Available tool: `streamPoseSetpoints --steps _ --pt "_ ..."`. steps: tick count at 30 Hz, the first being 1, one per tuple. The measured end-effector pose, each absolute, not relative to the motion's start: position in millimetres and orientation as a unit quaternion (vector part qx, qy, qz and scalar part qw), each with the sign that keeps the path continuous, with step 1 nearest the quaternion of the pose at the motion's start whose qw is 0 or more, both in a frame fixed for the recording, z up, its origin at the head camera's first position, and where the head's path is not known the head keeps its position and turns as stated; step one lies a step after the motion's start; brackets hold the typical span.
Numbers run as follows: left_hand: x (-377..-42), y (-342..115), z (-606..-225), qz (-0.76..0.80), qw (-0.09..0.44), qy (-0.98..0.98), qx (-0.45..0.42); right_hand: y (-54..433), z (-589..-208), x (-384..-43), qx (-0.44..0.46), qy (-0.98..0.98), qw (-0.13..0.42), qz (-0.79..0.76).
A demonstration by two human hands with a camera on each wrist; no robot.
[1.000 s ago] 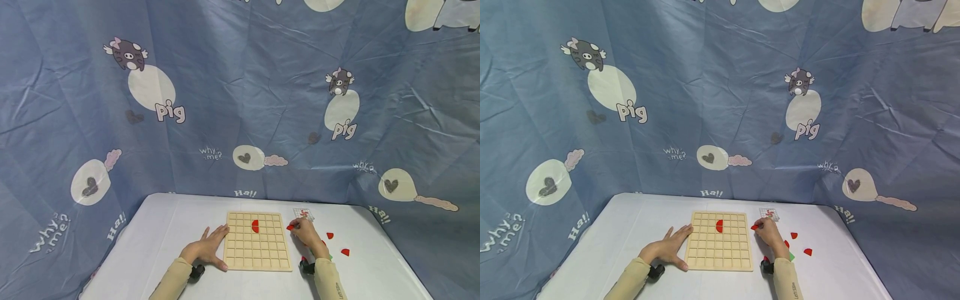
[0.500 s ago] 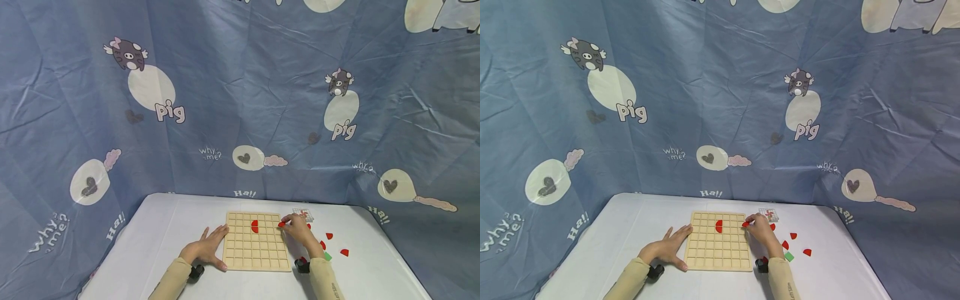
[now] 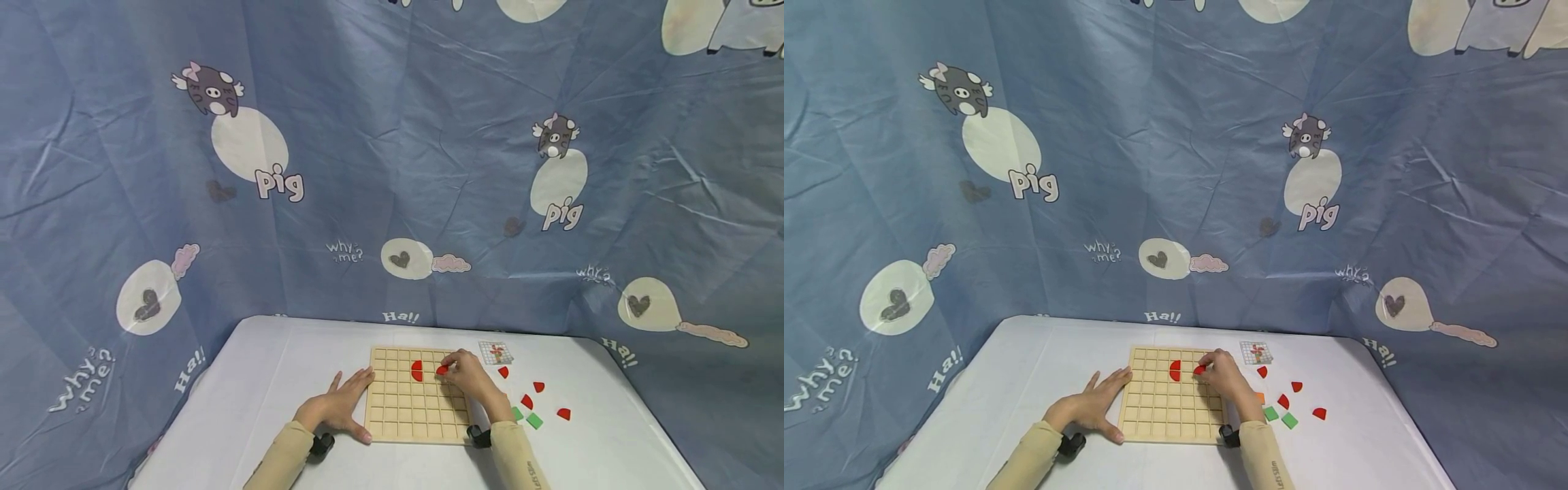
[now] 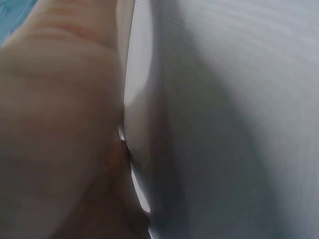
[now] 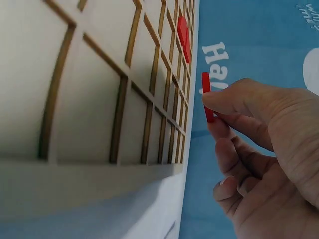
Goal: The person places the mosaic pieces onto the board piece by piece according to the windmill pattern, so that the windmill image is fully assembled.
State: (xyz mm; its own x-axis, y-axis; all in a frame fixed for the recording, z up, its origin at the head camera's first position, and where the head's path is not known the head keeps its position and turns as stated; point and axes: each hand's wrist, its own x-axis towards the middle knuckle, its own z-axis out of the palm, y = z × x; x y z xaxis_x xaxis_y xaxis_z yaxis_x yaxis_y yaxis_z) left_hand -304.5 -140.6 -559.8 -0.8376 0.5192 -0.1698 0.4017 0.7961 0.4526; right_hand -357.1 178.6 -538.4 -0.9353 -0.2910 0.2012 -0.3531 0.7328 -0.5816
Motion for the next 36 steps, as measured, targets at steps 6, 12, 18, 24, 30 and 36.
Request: streamPoseSetpoints --steps 6,12,18,24,30,36 --pt "-304.6 -140.7 -560.7 0.207 0.146 0.936 0.243 168.1 -541.0 -355.1 0.177 -0.928 0.03 0.326" --pt "-303.9 -141.0 -560.9 0.208 0.146 0.936 0.245 161.6 -544.6 -353.9 0.192 -0.925 0.026 0.326" --pt "-303.5 -140.6 -561.0 0.21 0.147 0.935 0.245 160.0 -549.1 -353.5 0.203 -0.923 0.014 0.327" --pt "-303.6 -140.1 -560.4 0.207 0.147 0.935 0.247 159.5 -552.0 -354.2 0.202 -0.923 0.007 0.326" --pt "-303.6 -140.1 -558.1 0.209 0.147 0.934 0.249 159.4 -551.0 -354.8 0.204 -0.919 0.005 0.337" --pt "-303.1 -140.2 -557.4 0.211 0.144 0.934 0.25 160.5 -551.3 -355.1 0.199 -0.923 -0.005 0.33"
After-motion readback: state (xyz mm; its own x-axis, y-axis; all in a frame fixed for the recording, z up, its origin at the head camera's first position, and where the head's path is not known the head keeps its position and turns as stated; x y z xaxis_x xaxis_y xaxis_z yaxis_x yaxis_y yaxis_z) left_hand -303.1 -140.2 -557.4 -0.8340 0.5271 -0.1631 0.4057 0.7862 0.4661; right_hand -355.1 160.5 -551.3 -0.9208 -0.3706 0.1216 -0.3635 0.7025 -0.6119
